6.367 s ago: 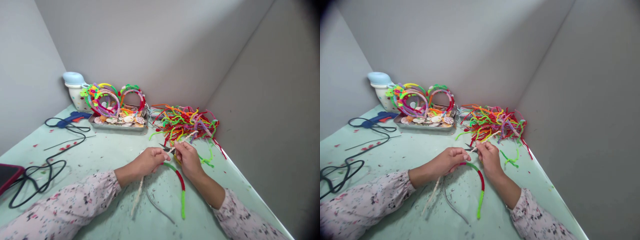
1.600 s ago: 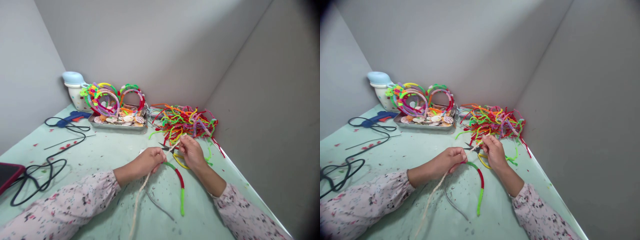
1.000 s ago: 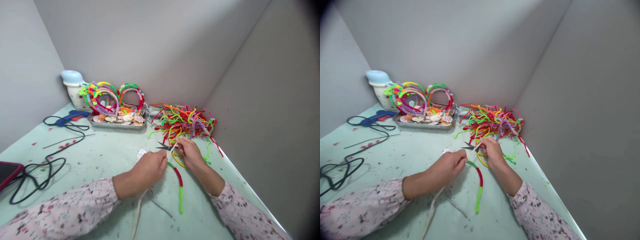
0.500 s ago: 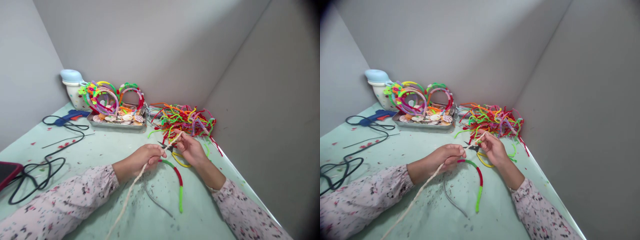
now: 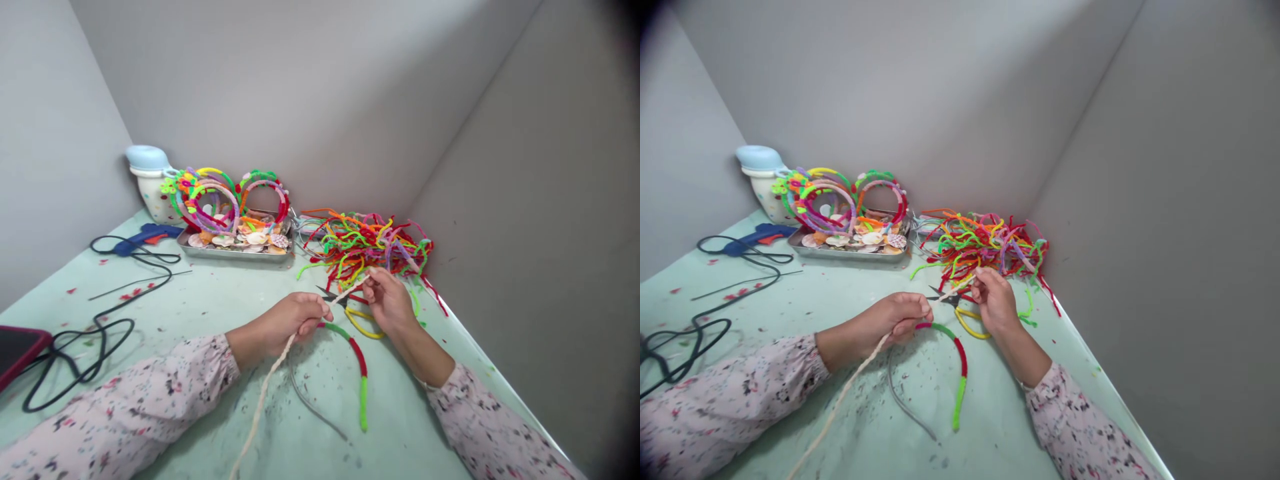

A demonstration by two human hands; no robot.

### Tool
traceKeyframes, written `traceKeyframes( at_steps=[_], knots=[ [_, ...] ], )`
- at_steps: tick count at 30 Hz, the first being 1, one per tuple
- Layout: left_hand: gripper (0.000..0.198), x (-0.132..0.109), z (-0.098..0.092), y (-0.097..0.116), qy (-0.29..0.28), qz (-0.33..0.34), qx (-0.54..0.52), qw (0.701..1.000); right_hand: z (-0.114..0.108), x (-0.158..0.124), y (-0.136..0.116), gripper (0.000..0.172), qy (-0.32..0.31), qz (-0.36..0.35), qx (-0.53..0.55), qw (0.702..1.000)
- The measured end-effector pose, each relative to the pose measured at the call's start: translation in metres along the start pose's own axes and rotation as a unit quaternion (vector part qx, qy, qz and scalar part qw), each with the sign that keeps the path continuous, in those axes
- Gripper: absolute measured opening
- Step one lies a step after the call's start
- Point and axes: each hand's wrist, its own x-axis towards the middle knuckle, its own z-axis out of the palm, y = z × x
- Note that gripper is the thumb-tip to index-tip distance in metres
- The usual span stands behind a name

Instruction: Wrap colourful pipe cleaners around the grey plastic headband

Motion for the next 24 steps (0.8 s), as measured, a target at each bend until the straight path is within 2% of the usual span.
traceKeyframes(
  at_steps=[2, 4, 6, 8, 9, 10, 12, 14, 15, 17, 20, 24],
  knots=[
    [0.018, -0.002, 0.003, 0.002, 0.017, 0.017, 0.092, 0.995, 0.002, -0.001, -0.001, 0.019, 0.029, -0.007, -0.025, 0.999],
    [0.019, -0.007, 0.009, 0.005, 0.042, 0.046, 0.243, 0.968, 0.005, -0.002, -0.001, 0.020, 0.054, -0.013, -0.056, 0.997],
    [0.018, -0.014, 0.017, 0.007, 0.082, 0.121, 0.430, 0.891, 0.009, -0.004, -0.002, 0.021, 0.067, -0.017, -0.086, 0.994],
    [0.016, -0.021, 0.025, 0.009, 0.102, 0.139, 0.554, 0.814, 0.013, -0.006, -0.003, 0.022, 0.076, -0.019, -0.106, 0.991],
    [0.017, -0.024, 0.027, 0.010, 0.098, 0.137, 0.581, 0.796, 0.014, -0.006, -0.003, 0.023, 0.082, -0.016, -0.107, 0.991],
    [0.018, -0.025, 0.029, 0.010, 0.098, 0.133, 0.587, 0.793, 0.015, -0.006, -0.004, 0.024, 0.085, -0.007, -0.098, 0.991],
    [0.018, -0.024, 0.027, 0.010, 0.102, 0.135, 0.539, 0.825, 0.015, -0.005, -0.004, 0.024, 0.081, 0.027, -0.061, 0.994],
    [0.018, -0.018, 0.022, 0.008, 0.087, 0.124, 0.421, 0.894, 0.012, -0.003, -0.003, 0.021, 0.064, 0.063, -0.021, 0.996],
    [0.019, -0.014, 0.019, 0.007, 0.076, 0.093, 0.343, 0.931, 0.011, -0.002, -0.003, 0.019, 0.053, 0.077, -0.011, 0.996],
    [0.018, -0.008, 0.012, 0.003, 0.049, 0.036, 0.191, 0.980, 0.007, 0.000, -0.002, 0.015, 0.025, 0.089, 0.008, 0.996],
    [0.016, -0.002, 0.005, -0.001, 0.004, 0.035, 0.017, 0.999, 0.002, 0.002, 0.000, 0.010, -0.043, 0.092, 0.076, 0.992],
    [0.015, -0.002, 0.001, -0.003, -0.051, 0.014, -0.104, 0.993, -0.003, 0.002, 0.000, 0.019, -0.109, 0.092, 0.134, 0.981]
  ],
)
